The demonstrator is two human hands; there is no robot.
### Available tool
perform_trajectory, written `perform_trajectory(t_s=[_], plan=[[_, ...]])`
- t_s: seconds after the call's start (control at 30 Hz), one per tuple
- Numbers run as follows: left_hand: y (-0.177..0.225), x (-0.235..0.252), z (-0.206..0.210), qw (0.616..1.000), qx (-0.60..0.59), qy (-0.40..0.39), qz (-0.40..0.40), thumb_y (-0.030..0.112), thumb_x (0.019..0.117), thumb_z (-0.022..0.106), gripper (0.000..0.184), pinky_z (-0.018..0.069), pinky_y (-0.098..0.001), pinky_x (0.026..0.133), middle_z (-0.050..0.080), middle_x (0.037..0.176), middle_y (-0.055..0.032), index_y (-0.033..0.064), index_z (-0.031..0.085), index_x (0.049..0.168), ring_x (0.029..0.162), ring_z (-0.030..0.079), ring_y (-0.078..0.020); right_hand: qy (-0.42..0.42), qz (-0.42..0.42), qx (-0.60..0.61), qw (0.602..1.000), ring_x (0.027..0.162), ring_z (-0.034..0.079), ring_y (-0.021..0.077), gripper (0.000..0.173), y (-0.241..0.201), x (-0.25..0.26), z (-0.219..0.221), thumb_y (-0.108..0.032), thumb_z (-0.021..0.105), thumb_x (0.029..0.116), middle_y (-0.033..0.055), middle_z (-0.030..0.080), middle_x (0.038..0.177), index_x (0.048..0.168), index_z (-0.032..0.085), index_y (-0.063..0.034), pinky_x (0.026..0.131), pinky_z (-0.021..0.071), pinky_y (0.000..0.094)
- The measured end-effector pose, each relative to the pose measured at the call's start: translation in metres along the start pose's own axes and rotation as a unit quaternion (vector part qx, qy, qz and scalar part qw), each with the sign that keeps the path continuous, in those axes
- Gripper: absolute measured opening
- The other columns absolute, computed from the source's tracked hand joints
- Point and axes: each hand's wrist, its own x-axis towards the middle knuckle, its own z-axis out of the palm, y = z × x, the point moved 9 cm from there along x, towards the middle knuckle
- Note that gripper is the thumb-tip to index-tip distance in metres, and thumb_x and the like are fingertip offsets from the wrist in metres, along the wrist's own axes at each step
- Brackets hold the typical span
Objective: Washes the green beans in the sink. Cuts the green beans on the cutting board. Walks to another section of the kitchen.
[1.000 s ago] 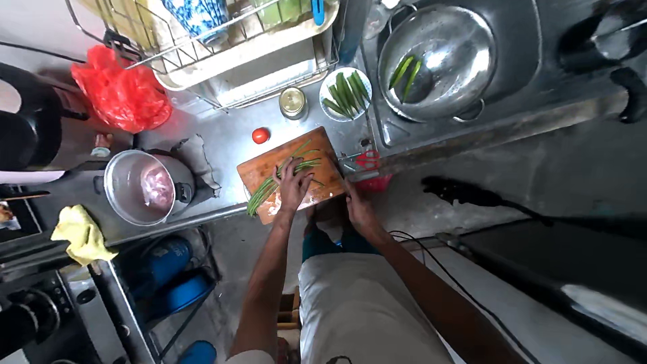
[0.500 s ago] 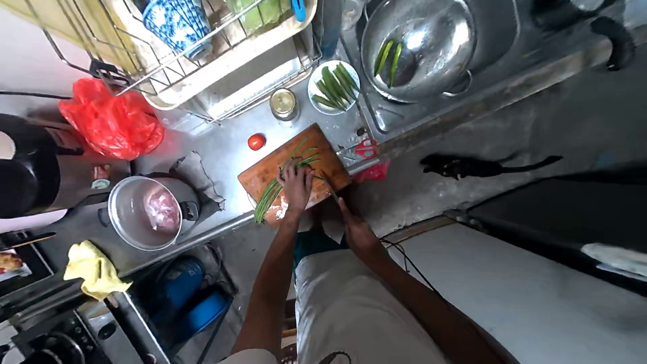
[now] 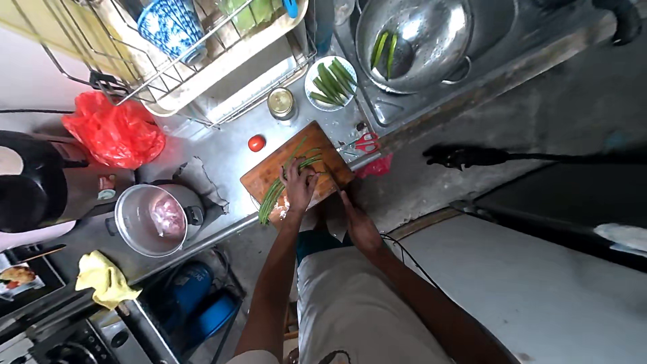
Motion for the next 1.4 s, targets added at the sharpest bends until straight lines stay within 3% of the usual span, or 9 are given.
perform_trajectory(t_s=[0.13, 0.4, 0.67, 0.73, 0.83, 0.97, 1.23, 1.4], plan=[[0.0, 0.001, 0.001, 1.0, 0.008, 0.0, 0.0, 0.047, 0.1009, 0.06, 0.026, 0.0055, -0.0659, 0.124, 0.046, 0.156, 0.0026, 0.024, 0.072, 0.106, 0.156, 0.022, -0.0228, -0.009, -0.001, -0.018, 1.0, 0.081, 0.072, 0.0385, 0.059, 0.003, 0.0, 0.003, -0.017, 0.038, 0.1094, 0.0222, 0.071, 0.107, 0.166, 0.023, -0.0223, 0.072, 0.0603, 0.0516], [0.002, 0.0, -0.001, 1.0, 0.009, -0.009, 0.008, 0.045, 0.1012, 0.06, 0.027, 0.0057, -0.0672, 0.124, 0.046, 0.157, 0.0003, 0.0247, 0.074, 0.11, 0.156, 0.02, -0.0258, -0.082, 0.053, -0.06, 0.993, 0.09, 0.071, 0.0407, 0.068, 0.002, 0.004, 0.017, -0.011, 0.041, 0.1075, 0.0261, 0.067, 0.114, 0.167, 0.012, -0.0272, 0.079, 0.0595, 0.0517], [-0.001, 0.001, 0.006, 0.999, 0.007, -0.031, -0.004, 0.04, 0.093, 0.064, 0.018, -0.0003, -0.0676, 0.123, 0.043, 0.159, 0.003, 0.0234, 0.072, 0.093, 0.157, 0.015, -0.0249, -0.036, 0.024, -0.029, 0.999, 0.092, 0.072, 0.0408, 0.064, 0.014, 0.014, 0.013, -0.015, 0.042, 0.108, 0.0237, 0.07, 0.116, 0.167, 0.019, -0.0267, 0.079, 0.0596, 0.0541], [-0.001, 0.002, 0.006, 0.999, 0.014, -0.031, -0.013, 0.04, 0.0952, 0.061, 0.021, 0.0001, -0.0669, 0.123, 0.042, 0.159, 0.0026, 0.0216, 0.07, 0.092, 0.157, 0.016, -0.0248, -0.025, 0.021, -0.035, 0.999, 0.09, 0.073, 0.0398, 0.063, 0.014, 0.013, 0.012, -0.014, 0.042, 0.1079, 0.0228, 0.07, 0.118, 0.166, 0.022, -0.0247, 0.078, 0.0601, 0.0533], [0.0, 0.001, 0.005, 1.0, 0.021, -0.015, -0.016, 0.037, 0.1073, 0.043, 0.03, 0.0039, -0.065, 0.124, 0.043, 0.159, 0.0023, 0.0176, 0.065, 0.105, 0.157, 0.018, -0.0228, -0.015, 0.014, -0.034, 0.999, 0.088, 0.073, 0.0404, 0.062, 0.014, 0.013, 0.011, -0.014, 0.041, 0.1075, 0.0232, 0.07, 0.114, 0.166, 0.023, -0.0251, 0.076, 0.0599, 0.0532], [0.0, 0.002, 0.006, 0.999, 0.046, -0.012, -0.013, 0.03, 0.1088, 0.041, 0.031, 0.0065, -0.0642, 0.125, 0.045, 0.158, 0.0016, 0.0189, 0.062, 0.127, 0.156, 0.021, -0.0232, 0.001, -0.006, -0.036, 0.999, 0.086, 0.072, 0.0395, 0.061, 0.006, 0.017, 0.004, -0.017, 0.037, 0.109, 0.023, 0.07, 0.111, 0.167, 0.02, -0.0279, 0.075, 0.0597, 0.0526], [0.003, 0.005, 0.005, 0.999, 0.05, -0.012, -0.013, 0.03, 0.1082, 0.042, 0.029, 0.0071, -0.0633, 0.125, 0.045, 0.157, 0.0018, 0.0204, 0.065, 0.123, 0.156, 0.022, -0.0235, -0.062, 0.029, -0.051, 0.996, 0.092, 0.071, 0.0403, 0.064, -0.003, 0.026, -0.004, -0.02, 0.038, 0.1097, 0.023, 0.068, 0.114, 0.167, 0.014, -0.0345, 0.078, 0.0587, 0.0536], [0.004, 0.005, 0.001, 0.998, 0.052, -0.016, -0.016, 0.03, 0.1081, 0.042, 0.032, 0.0082, -0.0635, 0.125, 0.046, 0.157, 0.0004, 0.0215, 0.066, 0.128, 0.155, 0.024, -0.0251, -0.066, 0.032, -0.046, 0.996, 0.087, 0.072, 0.0397, 0.066, -0.017, 0.034, -0.015, -0.014, 0.043, 0.1073, 0.0225, 0.07, 0.104, 0.167, 0.017, -0.028, 0.076, 0.0596, 0.0532]])
